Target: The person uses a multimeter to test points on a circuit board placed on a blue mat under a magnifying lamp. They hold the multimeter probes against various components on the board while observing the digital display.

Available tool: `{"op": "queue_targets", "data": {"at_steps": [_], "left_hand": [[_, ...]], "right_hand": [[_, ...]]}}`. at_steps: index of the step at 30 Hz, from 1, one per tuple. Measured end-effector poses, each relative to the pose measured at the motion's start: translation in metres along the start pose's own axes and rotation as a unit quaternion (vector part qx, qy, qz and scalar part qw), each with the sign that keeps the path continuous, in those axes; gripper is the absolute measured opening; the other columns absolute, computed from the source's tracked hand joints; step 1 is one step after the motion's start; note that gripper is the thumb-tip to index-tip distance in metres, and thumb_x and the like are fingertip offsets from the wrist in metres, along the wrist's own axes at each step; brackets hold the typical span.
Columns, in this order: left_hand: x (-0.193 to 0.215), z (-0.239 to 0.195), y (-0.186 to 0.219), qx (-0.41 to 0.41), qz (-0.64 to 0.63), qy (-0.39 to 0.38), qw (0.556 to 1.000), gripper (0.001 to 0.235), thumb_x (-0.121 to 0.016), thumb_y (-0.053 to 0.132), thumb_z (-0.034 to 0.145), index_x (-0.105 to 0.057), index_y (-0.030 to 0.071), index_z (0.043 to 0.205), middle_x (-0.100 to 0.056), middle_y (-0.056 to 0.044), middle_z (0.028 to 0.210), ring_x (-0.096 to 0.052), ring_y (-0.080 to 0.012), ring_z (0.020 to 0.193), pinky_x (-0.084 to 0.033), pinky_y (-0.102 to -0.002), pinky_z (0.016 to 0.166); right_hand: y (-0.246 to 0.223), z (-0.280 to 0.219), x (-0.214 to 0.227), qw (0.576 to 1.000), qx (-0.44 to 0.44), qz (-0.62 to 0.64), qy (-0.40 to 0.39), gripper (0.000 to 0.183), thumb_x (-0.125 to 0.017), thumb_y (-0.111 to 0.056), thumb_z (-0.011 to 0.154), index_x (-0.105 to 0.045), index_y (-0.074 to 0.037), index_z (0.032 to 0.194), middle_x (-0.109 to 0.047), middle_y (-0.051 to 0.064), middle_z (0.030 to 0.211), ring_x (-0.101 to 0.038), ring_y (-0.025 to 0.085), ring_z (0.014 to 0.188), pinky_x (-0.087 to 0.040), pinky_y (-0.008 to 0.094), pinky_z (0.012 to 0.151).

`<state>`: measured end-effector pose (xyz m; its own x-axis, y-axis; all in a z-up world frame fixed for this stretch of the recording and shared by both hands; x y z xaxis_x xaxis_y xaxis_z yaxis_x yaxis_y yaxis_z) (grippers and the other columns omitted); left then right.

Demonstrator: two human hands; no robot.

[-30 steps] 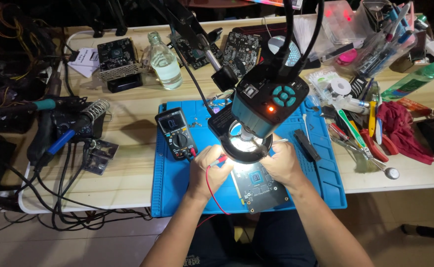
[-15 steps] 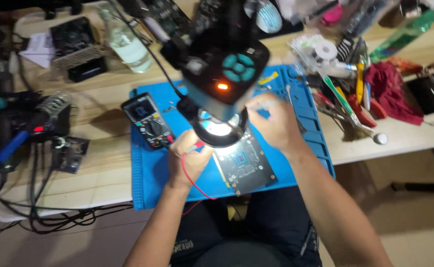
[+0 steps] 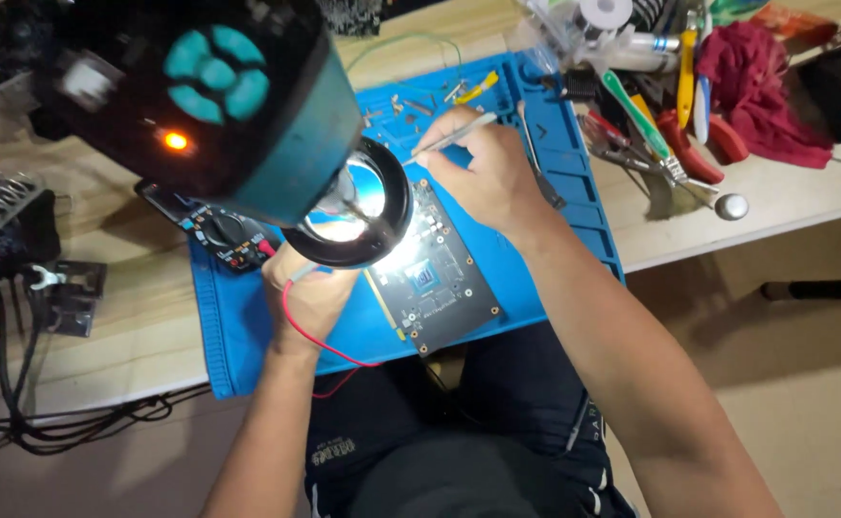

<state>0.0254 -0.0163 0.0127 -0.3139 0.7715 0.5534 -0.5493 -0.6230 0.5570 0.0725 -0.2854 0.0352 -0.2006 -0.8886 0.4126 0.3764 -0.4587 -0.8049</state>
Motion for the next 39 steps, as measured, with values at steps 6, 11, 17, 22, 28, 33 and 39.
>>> {"op": "queue_targets", "data": {"at_steps": [6, 11, 17, 22, 28, 33, 39], "left_hand": [[0.003, -0.007, -0.005, -0.036, 0.063, -0.006, 0.997, 0.052, -0.099, 0.007, 0.085, -0.050, 0.010, 0.068, -0.054, -0.007, 0.065, -0.050, -0.0275, 0.057, -0.048, -0.044, 0.057], [0.002, -0.009, -0.007, -0.029, 0.054, -0.017, 0.998, 0.053, -0.102, 0.008, 0.083, -0.052, 0.010, 0.069, -0.058, -0.008, 0.066, -0.051, -0.0271, 0.057, -0.049, -0.043, 0.057], [0.002, -0.011, -0.012, -0.041, 0.072, -0.012, 0.996, 0.053, -0.099, 0.005, 0.082, -0.048, 0.011, 0.069, -0.054, -0.008, 0.064, -0.049, -0.0317, 0.055, -0.048, -0.044, 0.056], [0.003, -0.008, -0.007, -0.042, 0.066, -0.009, 0.997, 0.044, -0.100, 0.006, 0.082, -0.057, 0.009, 0.073, -0.062, -0.009, 0.070, -0.060, -0.0348, 0.061, -0.054, -0.045, 0.062], [0.004, -0.009, -0.008, -0.038, 0.068, -0.012, 0.997, 0.051, -0.099, 0.005, 0.081, -0.050, 0.010, 0.070, -0.056, -0.008, 0.066, -0.052, -0.0308, 0.057, -0.050, -0.043, 0.057], [0.005, -0.008, -0.007, -0.038, 0.066, -0.013, 0.997, 0.050, -0.099, 0.005, 0.082, -0.051, 0.009, 0.070, -0.057, -0.008, 0.066, -0.052, -0.0304, 0.057, -0.050, -0.043, 0.058], [0.005, -0.007, -0.006, -0.038, 0.063, -0.014, 0.997, 0.049, -0.099, 0.005, 0.082, -0.052, 0.009, 0.070, -0.057, -0.008, 0.067, -0.053, -0.0301, 0.057, -0.051, -0.043, 0.058]], "right_hand": [[-0.002, 0.006, 0.006, 0.998, -0.019, -0.021, -0.050, 0.006, -0.073, -0.017, 0.106, -0.079, -0.015, 0.105, -0.079, 0.001, 0.103, -0.075, 0.023, 0.102, -0.060, 0.038, 0.090], [0.005, 0.003, 0.004, 0.997, -0.037, -0.033, -0.056, 0.001, -0.077, -0.022, 0.106, -0.078, -0.021, 0.107, -0.080, -0.003, 0.107, -0.075, 0.024, 0.108, -0.056, 0.037, 0.074], [0.007, 0.004, -0.001, 0.997, -0.041, -0.031, -0.060, 0.002, -0.077, -0.022, 0.106, -0.077, -0.021, 0.107, -0.080, -0.003, 0.108, -0.077, 0.025, 0.112, -0.055, 0.036, 0.070], [0.005, 0.005, -0.001, 0.997, -0.032, -0.033, -0.062, 0.002, -0.077, -0.019, 0.105, -0.077, -0.019, 0.107, -0.081, -0.002, 0.107, -0.079, 0.023, 0.111, -0.056, 0.034, 0.069], [0.008, 0.005, -0.003, 0.998, 0.000, -0.030, -0.058, 0.005, -0.076, -0.016, 0.106, -0.078, -0.016, 0.110, -0.079, 0.000, 0.109, -0.076, 0.024, 0.108, -0.061, 0.039, 0.094], [0.010, 0.005, -0.003, 0.998, 0.008, -0.027, -0.063, 0.007, -0.075, -0.015, 0.106, -0.076, -0.015, 0.114, -0.078, 0.002, 0.112, -0.076, 0.026, 0.109, -0.061, 0.041, 0.097], [0.007, 0.003, -0.001, 0.998, 0.019, -0.021, -0.061, 0.014, -0.075, -0.008, 0.103, -0.075, -0.015, 0.116, -0.080, 0.003, 0.115, -0.078, 0.024, 0.110, -0.062, 0.039, 0.101]]}}
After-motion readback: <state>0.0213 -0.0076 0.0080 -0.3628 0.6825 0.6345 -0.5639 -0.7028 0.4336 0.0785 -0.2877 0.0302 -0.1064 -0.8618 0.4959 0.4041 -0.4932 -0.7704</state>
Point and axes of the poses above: each hand's wrist, its own z-axis towards the middle knuckle, its own x-axis out of the back of the hand, y = z × x, the point moved 3 cm from there along z, towards the middle knuckle
